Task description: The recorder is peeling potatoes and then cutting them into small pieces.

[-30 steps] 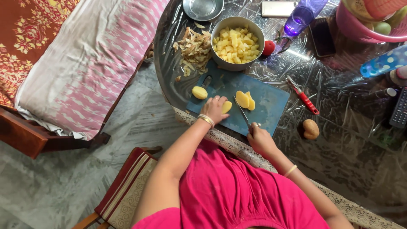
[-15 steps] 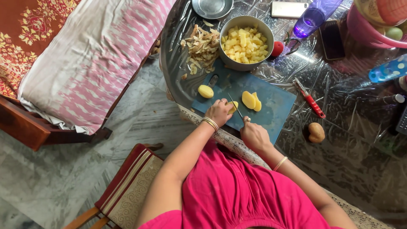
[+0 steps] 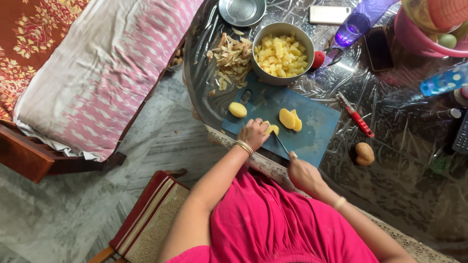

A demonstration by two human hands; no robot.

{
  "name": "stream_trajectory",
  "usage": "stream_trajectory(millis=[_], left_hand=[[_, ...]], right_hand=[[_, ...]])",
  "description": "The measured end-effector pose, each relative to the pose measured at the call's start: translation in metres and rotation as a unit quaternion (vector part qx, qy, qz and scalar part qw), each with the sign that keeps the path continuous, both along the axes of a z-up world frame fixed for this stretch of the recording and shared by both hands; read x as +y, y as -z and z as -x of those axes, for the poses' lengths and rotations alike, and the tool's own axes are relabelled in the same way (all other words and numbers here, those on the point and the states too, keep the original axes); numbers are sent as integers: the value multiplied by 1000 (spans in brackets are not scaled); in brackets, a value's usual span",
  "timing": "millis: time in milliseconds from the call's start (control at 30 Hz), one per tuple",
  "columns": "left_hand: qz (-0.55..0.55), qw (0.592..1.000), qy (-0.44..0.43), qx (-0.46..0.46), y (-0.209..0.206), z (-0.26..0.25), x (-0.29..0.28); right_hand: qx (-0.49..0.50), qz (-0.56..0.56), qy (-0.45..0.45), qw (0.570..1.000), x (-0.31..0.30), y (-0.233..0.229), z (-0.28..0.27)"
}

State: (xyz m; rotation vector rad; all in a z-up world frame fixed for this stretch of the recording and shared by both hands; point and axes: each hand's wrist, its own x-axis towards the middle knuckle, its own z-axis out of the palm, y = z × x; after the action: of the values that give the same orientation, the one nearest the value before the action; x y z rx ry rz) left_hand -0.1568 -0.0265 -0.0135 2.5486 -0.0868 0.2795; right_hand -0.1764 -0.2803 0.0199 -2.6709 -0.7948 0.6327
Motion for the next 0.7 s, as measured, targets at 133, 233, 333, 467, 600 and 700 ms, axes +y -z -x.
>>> stream_trajectory(millis=[133, 233, 333, 467, 600, 700], left_hand=[[12, 1000, 1, -7, 9, 5, 7], [23, 1000, 2, 1, 15, 7, 6], [13, 1000, 5, -1, 17, 4, 6], [5, 1000, 9, 1, 14, 3, 8], [3, 1000, 8, 8, 19, 0, 7], [6, 1000, 7, 4, 15, 1, 4]], right_hand=[[31, 36, 8, 999, 7, -47, 1], [58, 69, 36, 995, 35, -70, -6], [52, 60, 37, 996, 59, -67, -13], [37, 41, 32, 998, 74, -40, -22], [23, 29, 29, 999, 83, -18, -33], [17, 12, 31, 999, 67, -15, -20]])
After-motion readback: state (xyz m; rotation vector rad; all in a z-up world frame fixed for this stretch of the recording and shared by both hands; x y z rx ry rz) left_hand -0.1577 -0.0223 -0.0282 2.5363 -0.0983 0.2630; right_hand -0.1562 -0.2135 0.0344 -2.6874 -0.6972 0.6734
